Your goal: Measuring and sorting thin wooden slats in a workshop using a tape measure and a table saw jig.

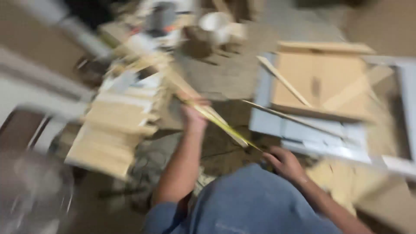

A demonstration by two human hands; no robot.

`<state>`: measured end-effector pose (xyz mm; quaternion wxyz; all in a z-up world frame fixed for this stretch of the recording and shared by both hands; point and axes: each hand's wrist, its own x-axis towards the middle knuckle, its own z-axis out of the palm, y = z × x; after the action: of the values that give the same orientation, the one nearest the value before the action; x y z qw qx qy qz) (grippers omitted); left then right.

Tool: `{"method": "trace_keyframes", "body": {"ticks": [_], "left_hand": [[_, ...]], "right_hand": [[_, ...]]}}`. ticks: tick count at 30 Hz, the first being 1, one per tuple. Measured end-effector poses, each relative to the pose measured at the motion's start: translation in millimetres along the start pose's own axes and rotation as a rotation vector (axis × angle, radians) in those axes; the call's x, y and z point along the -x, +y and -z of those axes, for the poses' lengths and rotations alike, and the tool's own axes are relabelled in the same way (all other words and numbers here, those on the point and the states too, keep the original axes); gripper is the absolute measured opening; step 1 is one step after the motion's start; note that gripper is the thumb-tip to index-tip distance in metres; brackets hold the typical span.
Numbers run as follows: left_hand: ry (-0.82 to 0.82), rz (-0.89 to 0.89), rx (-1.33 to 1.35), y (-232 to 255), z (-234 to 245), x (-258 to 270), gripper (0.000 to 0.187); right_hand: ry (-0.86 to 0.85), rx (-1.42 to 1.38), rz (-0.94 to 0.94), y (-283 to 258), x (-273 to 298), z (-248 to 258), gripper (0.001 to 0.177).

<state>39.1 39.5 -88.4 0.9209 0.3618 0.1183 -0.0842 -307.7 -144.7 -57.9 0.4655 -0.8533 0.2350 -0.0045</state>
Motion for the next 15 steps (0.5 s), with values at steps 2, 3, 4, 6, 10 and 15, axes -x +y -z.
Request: {"method": "trace_keyframes", "body": {"ticks": [2,3,4,6,10,15], "left_hand": [[0.071,0.016,0.021,-23.9,27.9,-17.0,0.041],[0.086,0.033,-0.145,-32.5,29.2,-7.2,0.039],[0.106,0.062,-0.308,-41.9,27.9,-2.2,0.038],[0.204,0.097,-0.236,-49.9,56.3,14.8,0.044],[0.325,0.165,-0.154,-27.1,82.3,56.5,0.043],[0.434,0.235,-0.384,-15.3,119.2,107.9,0.030]], "right_hand": [[-0.114,0.002,-0.077,2.9,-3.6,-4.2,0.030],[-0.080,-0.096,-0.103,3.4,-1.9,-0.4,0.026],[-0.049,-0.192,-0.138,4.6,-2.8,5.3,0.027],[-0.112,-0.127,-0.039,29.9,-4.4,3.0,0.033],[-0.072,-0.079,-0.116,27.5,-21.4,-1.7,0.035],[-0.139,0.053,-0.138,28.7,-33.8,-2.4,0.040]]}}
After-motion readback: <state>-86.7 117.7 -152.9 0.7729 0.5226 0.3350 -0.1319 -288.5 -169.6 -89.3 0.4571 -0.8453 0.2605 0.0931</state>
